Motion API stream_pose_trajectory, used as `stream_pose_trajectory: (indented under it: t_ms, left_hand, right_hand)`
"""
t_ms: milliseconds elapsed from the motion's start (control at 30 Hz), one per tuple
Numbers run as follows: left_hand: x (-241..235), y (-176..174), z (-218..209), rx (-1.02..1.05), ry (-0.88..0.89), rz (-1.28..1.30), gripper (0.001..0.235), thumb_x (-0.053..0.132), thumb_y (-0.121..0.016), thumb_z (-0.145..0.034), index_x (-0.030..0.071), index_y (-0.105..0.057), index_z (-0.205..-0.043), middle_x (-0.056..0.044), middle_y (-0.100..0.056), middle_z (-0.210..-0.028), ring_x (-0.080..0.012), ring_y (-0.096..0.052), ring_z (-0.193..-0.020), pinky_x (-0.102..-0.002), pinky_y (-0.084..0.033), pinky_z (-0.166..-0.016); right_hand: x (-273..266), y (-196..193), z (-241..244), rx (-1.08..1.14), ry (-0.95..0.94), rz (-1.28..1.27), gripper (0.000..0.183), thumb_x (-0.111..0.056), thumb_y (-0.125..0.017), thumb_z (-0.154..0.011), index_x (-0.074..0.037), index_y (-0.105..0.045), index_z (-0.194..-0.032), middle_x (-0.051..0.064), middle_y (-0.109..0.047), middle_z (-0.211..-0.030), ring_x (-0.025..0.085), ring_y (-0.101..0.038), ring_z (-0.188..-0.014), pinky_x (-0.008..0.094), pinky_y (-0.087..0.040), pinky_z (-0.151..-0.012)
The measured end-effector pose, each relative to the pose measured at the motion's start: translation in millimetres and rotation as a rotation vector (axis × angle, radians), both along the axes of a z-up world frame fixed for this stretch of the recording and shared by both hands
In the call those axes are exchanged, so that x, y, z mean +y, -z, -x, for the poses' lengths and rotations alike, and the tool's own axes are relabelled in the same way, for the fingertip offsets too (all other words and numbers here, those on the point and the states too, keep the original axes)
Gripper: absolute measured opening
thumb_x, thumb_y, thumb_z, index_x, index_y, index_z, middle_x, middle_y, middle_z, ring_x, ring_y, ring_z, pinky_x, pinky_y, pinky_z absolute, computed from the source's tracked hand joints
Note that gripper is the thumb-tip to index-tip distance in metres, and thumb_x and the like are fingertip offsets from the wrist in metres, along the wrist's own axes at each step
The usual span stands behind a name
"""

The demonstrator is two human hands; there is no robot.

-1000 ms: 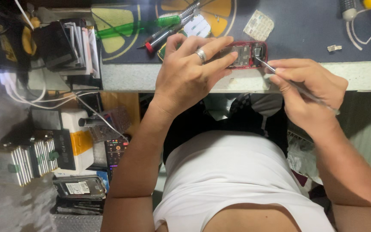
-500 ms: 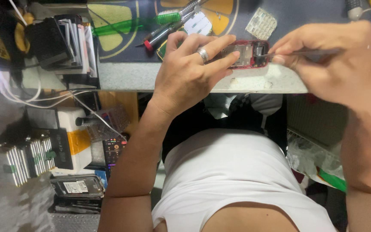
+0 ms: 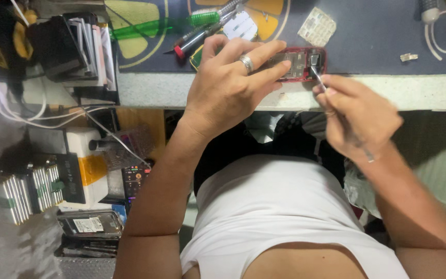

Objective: The person uses a metal tool to scrape and clean a small green circuit board, then places a white component onto it. They then pick up a red phone casing and use the tool to scrape inside it. Finally, they handle a smartphone with a cracked screen, peeling off a protective film.

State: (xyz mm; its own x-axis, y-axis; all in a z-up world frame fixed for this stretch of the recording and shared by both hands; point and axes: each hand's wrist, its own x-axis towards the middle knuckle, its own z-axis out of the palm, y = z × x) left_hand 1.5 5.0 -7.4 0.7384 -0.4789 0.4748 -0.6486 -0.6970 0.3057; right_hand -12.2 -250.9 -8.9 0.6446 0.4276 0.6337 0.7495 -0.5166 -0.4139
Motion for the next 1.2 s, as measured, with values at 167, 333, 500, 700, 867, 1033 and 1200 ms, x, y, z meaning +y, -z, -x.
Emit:
stream_pose_trajectory:
  t_ms: [167, 333, 500, 700, 867, 1033, 1200]
  left_hand:
    - [0, -4, -1, -0.010, -0.004, 0.000, 0.031, 0.031, -0.086, -0.095, 0.023, -0.074, -0.122, 0.006, -0.063, -0.139, -0.0161, -0.060, -0.114, -0.042, -0.039, -0.103]
    - [-1, -2, 3, -0.026, -0.019, -0.012, 0.031, 0.032, -0.086, -0.095, 0.023, -0.074, -0.122, 0.007, -0.063, -0.139, -0.0158, -0.060, -0.114, -0.042, -0.039, -0.103]
    - [-7, -15, 5, -0.049, -0.019, 0.007, 0.025, 0.028, -0.082, -0.095, 0.017, -0.073, -0.116, 0.001, -0.065, -0.135, -0.0179, -0.060, -0.117, -0.044, -0.039, -0.102]
    - [-39, -14, 3, -0.043, -0.035, 0.108, 0.023, 0.024, -0.077, -0.098, 0.007, -0.065, -0.106, -0.008, -0.063, -0.126, -0.0266, -0.060, -0.119, -0.044, -0.046, -0.104]
    - [-40, 1, 0, -0.094, 0.004, 0.157, 0.029, 0.024, -0.079, -0.095, 0.009, -0.062, -0.112, -0.006, -0.059, -0.124, -0.0261, -0.059, -0.112, -0.040, -0.047, -0.095]
    - [-40, -6, 4, -0.068, -0.007, 0.168, 0.031, 0.025, -0.081, -0.092, 0.011, -0.063, -0.114, -0.004, -0.059, -0.120, -0.0263, -0.057, -0.105, -0.039, -0.049, -0.092]
    - [-40, -7, 5, -0.049, -0.016, 0.189, 0.032, 0.026, -0.082, -0.090, 0.012, -0.065, -0.113, -0.003, -0.060, -0.118, -0.0256, -0.057, -0.102, -0.040, -0.049, -0.087]
  right_hand:
    - [11, 24, 10, -0.156, 0.036, -0.007, 0.022, 0.016, -0.077, -0.098, 0.007, -0.059, -0.107, 0.026, -0.070, -0.117, 0.042, -0.074, -0.104, 0.047, -0.065, -0.093]
    - [20, 21, 9, -0.231, 0.030, -0.015, 0.026, 0.019, -0.076, -0.093, 0.008, -0.059, -0.109, 0.027, -0.068, -0.115, 0.043, -0.072, -0.101, 0.048, -0.065, -0.092]
    - [29, 7, 9, -0.246, 0.052, -0.052, 0.026, 0.018, -0.078, -0.093, 0.008, -0.060, -0.109, 0.025, -0.069, -0.115, 0.042, -0.072, -0.102, 0.046, -0.065, -0.091]
    - [35, 0, 13, -0.207, 0.070, -0.086, 0.021, 0.015, -0.078, -0.097, 0.007, -0.061, -0.108, 0.024, -0.071, -0.113, 0.040, -0.074, -0.103, 0.044, -0.064, -0.093]
    - [26, 9, 15, -0.164, 0.084, -0.116, 0.021, 0.012, -0.079, -0.099, 0.006, -0.062, -0.108, 0.025, -0.071, -0.115, 0.040, -0.075, -0.106, 0.043, -0.064, -0.093]
    - [16, 16, 21, -0.069, 0.085, -0.077, 0.020, 0.012, -0.078, -0.102, 0.004, -0.062, -0.111, 0.025, -0.072, -0.120, 0.037, -0.075, -0.105, 0.038, -0.062, -0.090]
    - [10, 7, 30, 0.155, 0.093, -0.156, 0.013, 0.011, -0.068, -0.105, 0.005, -0.063, -0.115, 0.024, -0.072, -0.120, 0.029, -0.075, -0.105, 0.033, -0.059, -0.091]
